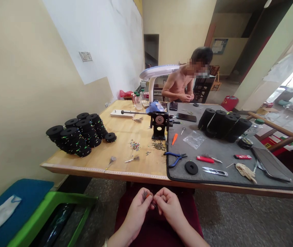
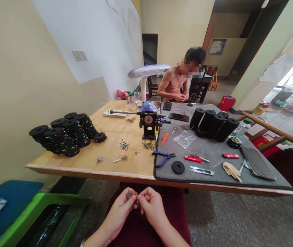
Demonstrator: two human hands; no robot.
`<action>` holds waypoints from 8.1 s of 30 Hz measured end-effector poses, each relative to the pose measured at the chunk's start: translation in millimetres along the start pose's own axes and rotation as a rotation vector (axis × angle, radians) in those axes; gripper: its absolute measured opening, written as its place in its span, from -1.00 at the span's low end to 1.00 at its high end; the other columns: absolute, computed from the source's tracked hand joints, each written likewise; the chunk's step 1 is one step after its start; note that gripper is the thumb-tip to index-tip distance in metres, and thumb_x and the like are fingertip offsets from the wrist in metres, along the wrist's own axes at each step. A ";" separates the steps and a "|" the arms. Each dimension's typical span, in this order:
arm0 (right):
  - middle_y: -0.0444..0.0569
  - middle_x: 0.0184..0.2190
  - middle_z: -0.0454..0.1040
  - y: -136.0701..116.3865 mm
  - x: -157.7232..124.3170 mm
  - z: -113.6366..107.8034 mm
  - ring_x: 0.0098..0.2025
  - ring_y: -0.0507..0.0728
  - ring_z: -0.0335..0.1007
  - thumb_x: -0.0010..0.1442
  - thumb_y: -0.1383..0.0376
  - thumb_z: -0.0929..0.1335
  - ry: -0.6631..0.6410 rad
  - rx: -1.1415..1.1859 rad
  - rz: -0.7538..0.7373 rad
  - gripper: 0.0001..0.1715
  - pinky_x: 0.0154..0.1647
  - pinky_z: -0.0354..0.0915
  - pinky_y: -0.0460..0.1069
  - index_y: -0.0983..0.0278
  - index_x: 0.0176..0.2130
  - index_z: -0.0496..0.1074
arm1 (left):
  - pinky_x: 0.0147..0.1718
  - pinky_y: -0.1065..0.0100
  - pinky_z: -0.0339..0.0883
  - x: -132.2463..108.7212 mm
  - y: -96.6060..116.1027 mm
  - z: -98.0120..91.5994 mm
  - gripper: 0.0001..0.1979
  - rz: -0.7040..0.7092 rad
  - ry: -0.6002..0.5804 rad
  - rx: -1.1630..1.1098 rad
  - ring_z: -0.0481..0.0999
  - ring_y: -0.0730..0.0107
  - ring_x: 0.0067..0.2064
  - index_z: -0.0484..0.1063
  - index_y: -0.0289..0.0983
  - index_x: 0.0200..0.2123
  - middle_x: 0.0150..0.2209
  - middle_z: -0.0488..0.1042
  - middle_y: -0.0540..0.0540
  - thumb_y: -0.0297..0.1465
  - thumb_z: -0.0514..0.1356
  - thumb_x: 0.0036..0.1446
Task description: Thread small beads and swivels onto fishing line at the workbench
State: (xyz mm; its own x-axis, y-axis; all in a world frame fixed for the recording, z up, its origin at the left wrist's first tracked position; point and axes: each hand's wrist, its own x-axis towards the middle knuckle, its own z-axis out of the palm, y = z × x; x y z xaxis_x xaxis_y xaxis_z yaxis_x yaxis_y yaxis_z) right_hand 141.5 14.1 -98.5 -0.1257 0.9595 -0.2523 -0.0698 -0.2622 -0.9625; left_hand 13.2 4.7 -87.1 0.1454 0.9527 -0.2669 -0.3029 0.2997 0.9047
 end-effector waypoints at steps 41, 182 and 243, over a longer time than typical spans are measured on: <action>-0.40 -0.77 0.01 -3.6 -3.8 -6.6 -0.72 -0.13 -0.26 -0.03 0.08 0.41 -0.006 0.247 0.060 -0.62 -0.68 -0.28 -0.15 0.25 -0.49 0.20 | -0.51 0.37 0.34 0.1 8.1 0.7 -0.96 -0.033 -0.054 0.265 0.43 0.39 -0.52 0.29 -0.27 -0.50 -0.59 0.41 0.01 -0.47 0.15 -0.10; -0.26 -0.78 0.26 -34.0 -3.1 -9.9 -0.78 -0.12 -0.14 -0.10 -0.19 0.35 -0.036 0.014 -0.060 -0.42 -0.75 -0.21 -0.17 0.24 -0.49 0.20 | -0.54 0.42 0.29 58.7 85.1 -34.6 -0.86 0.394 0.166 0.683 0.42 0.42 -0.53 0.34 -0.28 -0.43 -0.51 0.46 -0.02 -0.31 0.15 0.05; -0.24 -0.82 0.32 -8.8 -1.9 -3.5 -0.81 -0.13 -0.02 -0.03 0.01 0.39 -0.076 0.094 0.130 -0.58 -0.78 -0.17 -0.20 0.29 -0.50 0.27 | -0.51 0.50 0.20 5.5 3.9 -1.2 -0.73 -0.218 -0.016 -0.269 0.34 0.57 -0.49 0.40 -0.33 -0.44 -0.52 0.39 0.03 -0.35 0.40 -0.15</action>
State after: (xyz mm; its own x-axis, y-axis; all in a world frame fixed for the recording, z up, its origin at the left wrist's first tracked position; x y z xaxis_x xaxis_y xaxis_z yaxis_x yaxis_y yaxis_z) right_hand 145.8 15.0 -89.9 -0.2143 0.9072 -0.3621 -0.1398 -0.3954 -0.9078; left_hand 11.7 11.2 -85.5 0.2481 0.8645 -0.4372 -0.5007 0.5008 0.7061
